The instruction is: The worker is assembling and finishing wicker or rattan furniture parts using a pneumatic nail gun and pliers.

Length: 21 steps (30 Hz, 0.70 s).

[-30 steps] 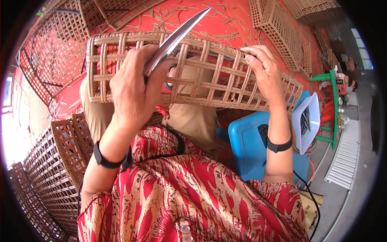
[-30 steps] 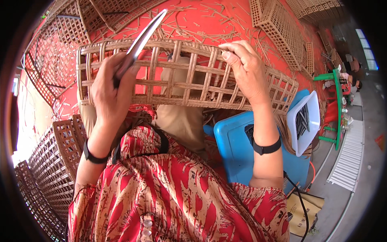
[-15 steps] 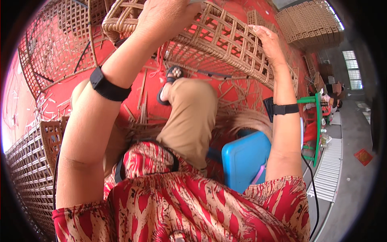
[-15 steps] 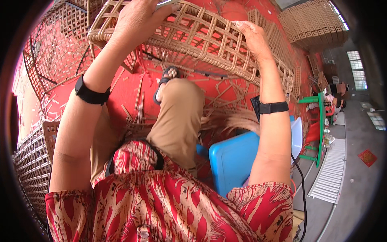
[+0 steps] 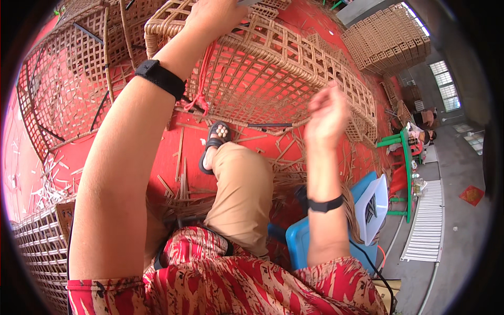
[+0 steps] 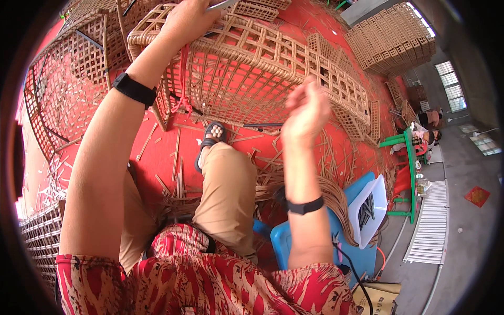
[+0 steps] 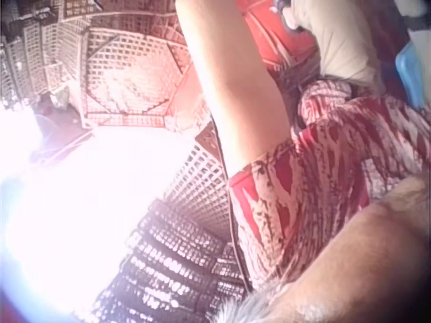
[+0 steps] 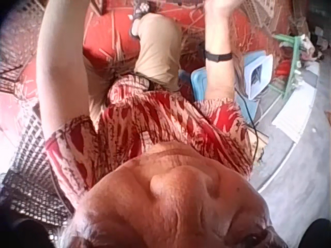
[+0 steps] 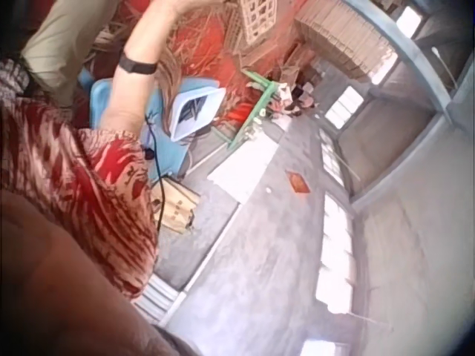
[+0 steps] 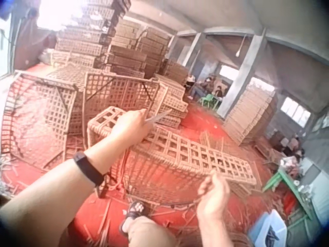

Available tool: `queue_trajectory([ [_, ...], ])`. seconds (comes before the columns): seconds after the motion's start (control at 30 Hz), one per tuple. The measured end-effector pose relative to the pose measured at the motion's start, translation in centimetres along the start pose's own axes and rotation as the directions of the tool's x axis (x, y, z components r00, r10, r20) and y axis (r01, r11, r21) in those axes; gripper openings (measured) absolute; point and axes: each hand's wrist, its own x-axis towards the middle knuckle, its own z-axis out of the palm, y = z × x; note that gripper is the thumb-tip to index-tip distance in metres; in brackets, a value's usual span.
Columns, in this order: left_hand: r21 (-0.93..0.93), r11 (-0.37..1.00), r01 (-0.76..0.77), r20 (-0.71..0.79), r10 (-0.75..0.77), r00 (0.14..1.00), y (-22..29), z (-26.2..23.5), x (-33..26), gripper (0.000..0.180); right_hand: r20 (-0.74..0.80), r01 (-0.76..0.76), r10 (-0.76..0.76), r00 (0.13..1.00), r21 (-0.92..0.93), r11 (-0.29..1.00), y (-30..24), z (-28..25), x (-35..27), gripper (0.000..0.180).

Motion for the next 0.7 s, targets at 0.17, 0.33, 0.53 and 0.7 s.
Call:
queue_trajectory([
  [0.17, -0.009, 1.000, -0.021, -0.011, 0.021, 1.000, -0.3, 1.4, 0.9, 0.034, 0.047, -0.460, 0.502, 0.863, 0.484, 0.745, 9.0, -0.7, 3.6, 0.023],
  [0.33, 0.026, 0.985, -0.170, -0.091, 0.171, 0.981, -3.4, 2.1, 1.3, 0.045, 0.067, -0.356, 0.415, 0.907, 0.648, 0.673, 8.0, 4.9, 8.3, 0.028],
  [0.53, 0.048, 0.992, -0.113, -0.059, 0.115, 0.992, -2.5, 2.0, 2.0, 0.043, 0.081, -0.363, 0.473, 0.877, 0.756, 0.544, 8.8, 4.2, 9.5, 0.035],
  [0.7, 0.057, 0.981, -0.184, -0.070, 0.188, 0.980, -3.2, 2.1, 2.7, 0.044, 0.099, -0.383, 0.472, 0.876, 0.740, 0.554, 9.5, 3.3, 9.7, 0.036],
])
